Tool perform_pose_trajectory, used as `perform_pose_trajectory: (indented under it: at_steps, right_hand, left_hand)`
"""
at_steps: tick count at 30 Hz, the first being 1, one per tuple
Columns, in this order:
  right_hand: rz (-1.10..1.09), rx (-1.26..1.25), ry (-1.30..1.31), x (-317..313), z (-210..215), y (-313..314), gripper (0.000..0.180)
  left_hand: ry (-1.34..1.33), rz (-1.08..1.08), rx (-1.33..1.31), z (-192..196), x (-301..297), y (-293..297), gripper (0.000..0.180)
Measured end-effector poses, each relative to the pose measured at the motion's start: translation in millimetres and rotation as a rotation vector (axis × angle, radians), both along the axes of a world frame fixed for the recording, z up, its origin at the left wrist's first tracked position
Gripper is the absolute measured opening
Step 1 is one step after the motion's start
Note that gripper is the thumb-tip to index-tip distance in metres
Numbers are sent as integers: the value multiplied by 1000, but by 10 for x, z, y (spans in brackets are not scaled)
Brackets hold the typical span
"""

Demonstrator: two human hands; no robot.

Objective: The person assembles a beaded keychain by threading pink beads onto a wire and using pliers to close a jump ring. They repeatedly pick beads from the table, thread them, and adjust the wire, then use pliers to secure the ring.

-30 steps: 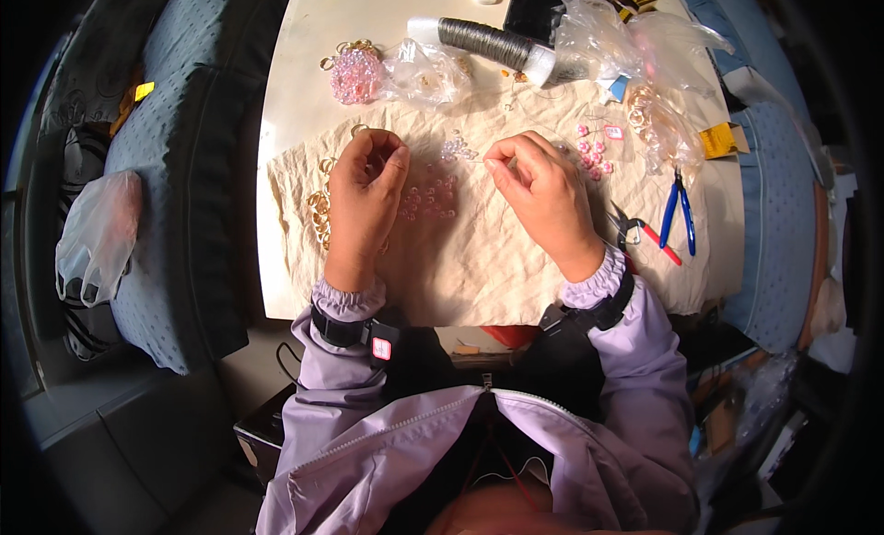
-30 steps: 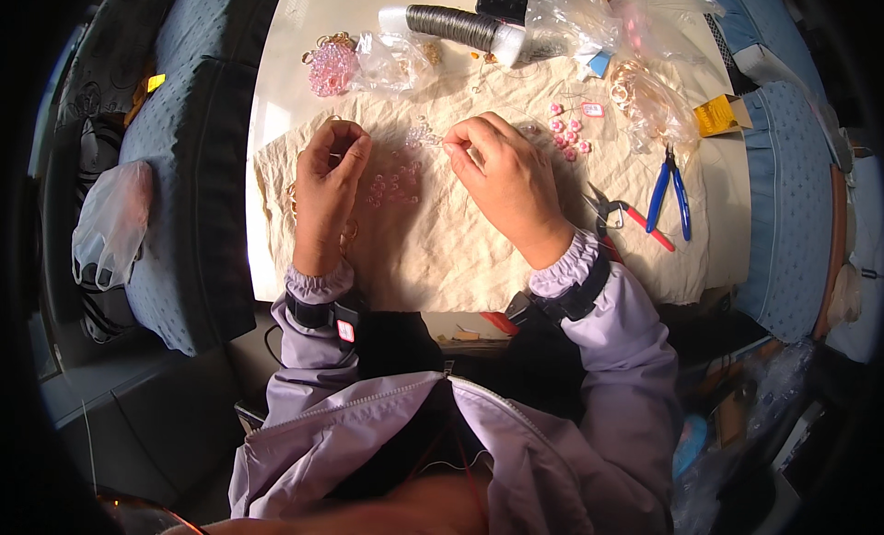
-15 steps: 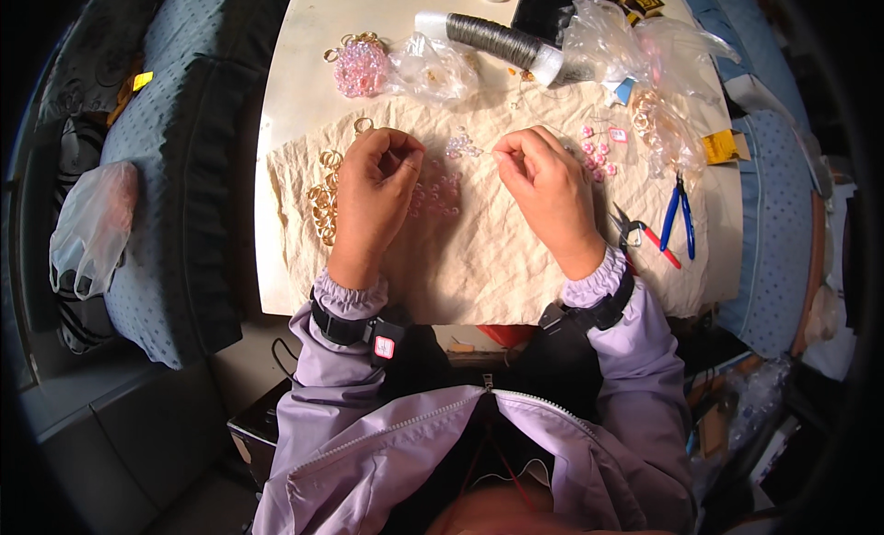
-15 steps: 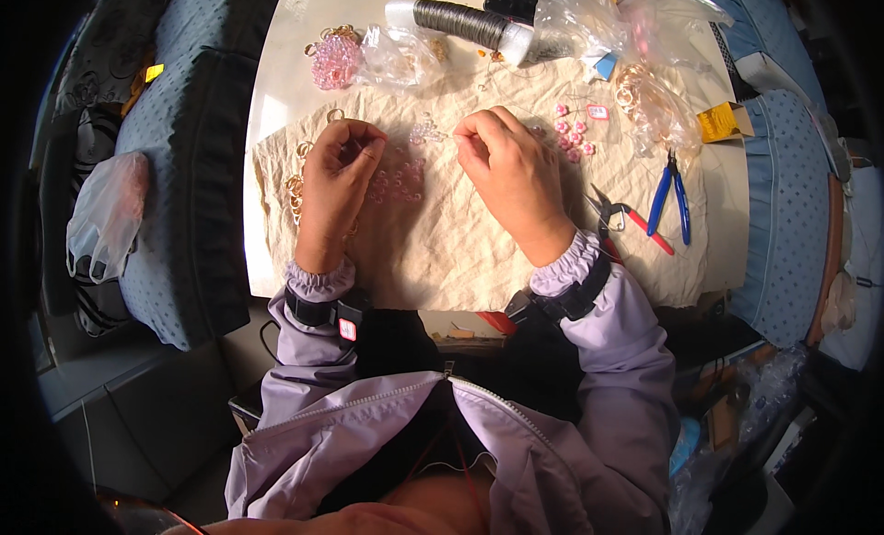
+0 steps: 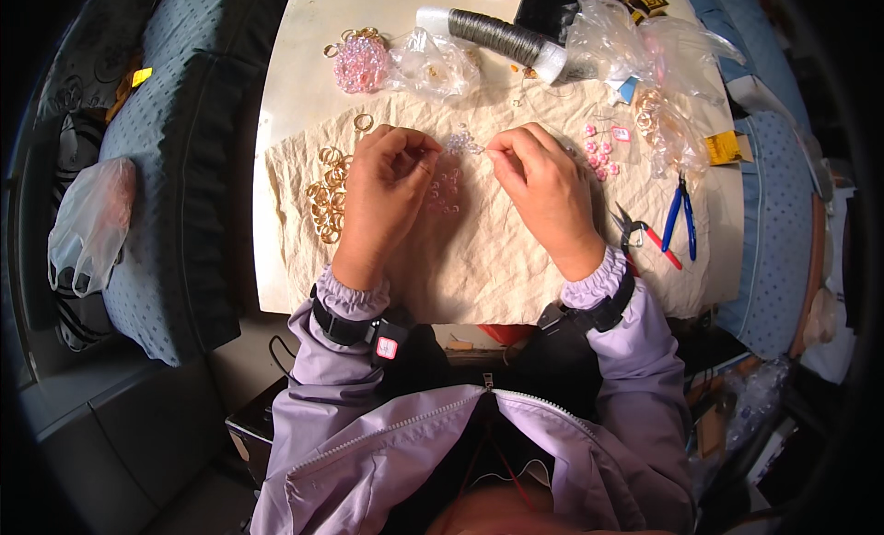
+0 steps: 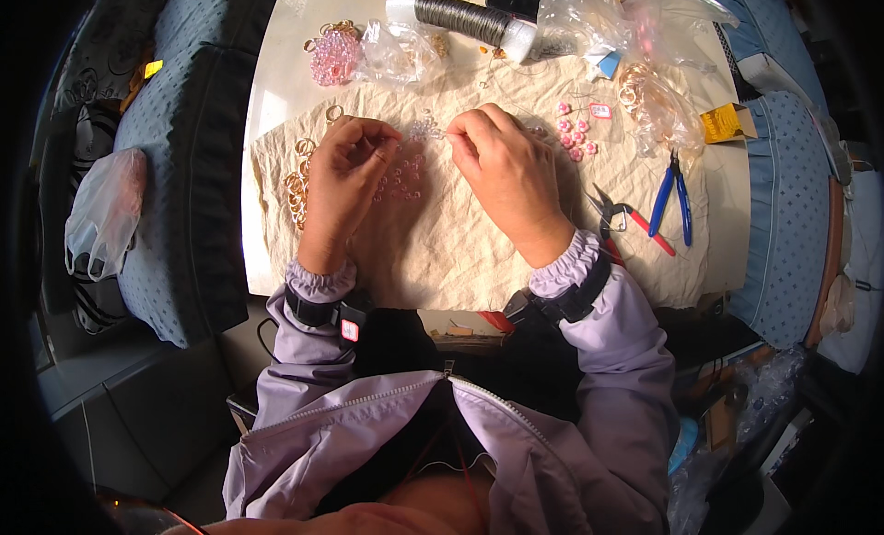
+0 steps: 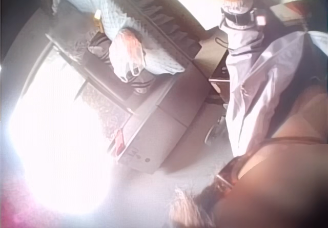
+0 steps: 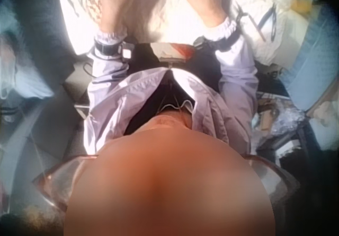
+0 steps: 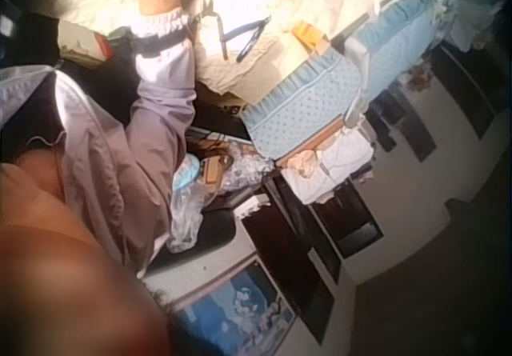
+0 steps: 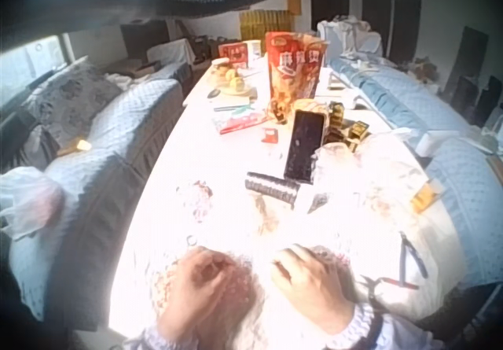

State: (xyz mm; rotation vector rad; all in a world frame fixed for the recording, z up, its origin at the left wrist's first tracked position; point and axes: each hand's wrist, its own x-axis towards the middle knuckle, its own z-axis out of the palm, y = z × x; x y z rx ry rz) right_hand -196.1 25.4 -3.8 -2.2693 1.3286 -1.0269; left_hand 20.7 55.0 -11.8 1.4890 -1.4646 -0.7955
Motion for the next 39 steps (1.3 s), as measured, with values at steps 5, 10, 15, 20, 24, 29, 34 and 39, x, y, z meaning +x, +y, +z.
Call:
perform_pose_trajectory:
  at_steps: [5,10,15,20,24,29,34,39]
  right_hand:
    - [-4,11,2,9,-23,-4,10]
    - [-4,-5,8,11,-37,-10,11]
    - [0,-31,44,-6,-34,-7,12]
    - [-13,-58,97,-14,-19,-2,11]
    - [-8,-32,96,-14,-14,5,9]
    - [-1,0,46,-1,-39,-3,7]
    - [13,97,-65,4,-65,-8,8]
    - [16,155,-141,2,-54,-8,9]
  left_hand:
    - [4,-9,11,44,-18,10,9]
    - [-34,-26,2,55,-22,7,9]
    - [-16,-50,1,17,-33,-5,10]
    - [-141,-65,-56,9,-90,-26,9]
    - [-272,-51,-180,19,-173,-40,12]
    - [-400,-34,-266,16,-233,-79,14]
    - [-373,-38,-246,7,-233,-78,13]
    - [-323,-40,-223,-7,-228,-84,15]
